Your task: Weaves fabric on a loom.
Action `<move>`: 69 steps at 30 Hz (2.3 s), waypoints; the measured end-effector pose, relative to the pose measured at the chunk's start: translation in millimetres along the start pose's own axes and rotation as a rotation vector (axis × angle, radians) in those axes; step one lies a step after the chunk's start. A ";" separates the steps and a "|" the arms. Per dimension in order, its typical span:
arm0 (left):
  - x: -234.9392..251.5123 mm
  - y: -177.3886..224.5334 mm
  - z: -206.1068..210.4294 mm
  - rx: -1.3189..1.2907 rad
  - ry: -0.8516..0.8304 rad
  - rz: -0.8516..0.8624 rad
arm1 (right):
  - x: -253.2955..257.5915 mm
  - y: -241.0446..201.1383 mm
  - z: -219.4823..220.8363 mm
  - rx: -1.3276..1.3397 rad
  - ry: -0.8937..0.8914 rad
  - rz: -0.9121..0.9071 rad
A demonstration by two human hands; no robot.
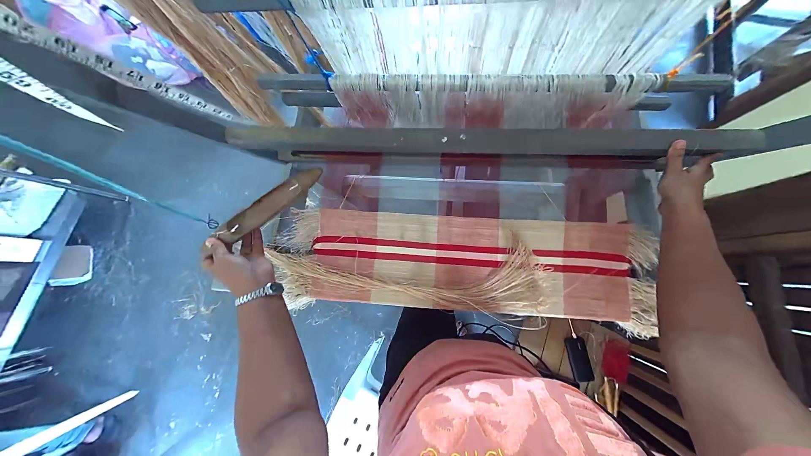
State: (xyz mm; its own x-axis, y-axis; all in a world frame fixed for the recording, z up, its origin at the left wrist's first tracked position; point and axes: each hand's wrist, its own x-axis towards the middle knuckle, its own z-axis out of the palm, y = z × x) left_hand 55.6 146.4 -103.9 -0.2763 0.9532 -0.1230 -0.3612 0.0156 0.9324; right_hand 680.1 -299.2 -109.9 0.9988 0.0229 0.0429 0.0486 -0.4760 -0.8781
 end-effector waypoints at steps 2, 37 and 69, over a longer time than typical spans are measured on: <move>22.7 -10.4 11.5 -0.018 0.026 0.011 | 18.6 -14.9 12.6 -0.006 -0.014 0.032; 50.3 -57.7 104.6 0.980 -0.863 -0.195 | 23.9 -16.1 32.4 0.261 -0.475 0.365; 11.6 -47.4 61.5 1.182 -0.872 0.036 | -96.3 51.1 -214.4 -0.225 0.277 0.126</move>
State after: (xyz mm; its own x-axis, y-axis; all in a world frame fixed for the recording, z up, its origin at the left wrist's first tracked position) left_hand 124.3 175.3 -128.6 0.4994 0.8280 -0.2550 0.6756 -0.1879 0.7129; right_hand 586.4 -514.3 -56.7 0.9575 -0.2719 0.0957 -0.1064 -0.6418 -0.7594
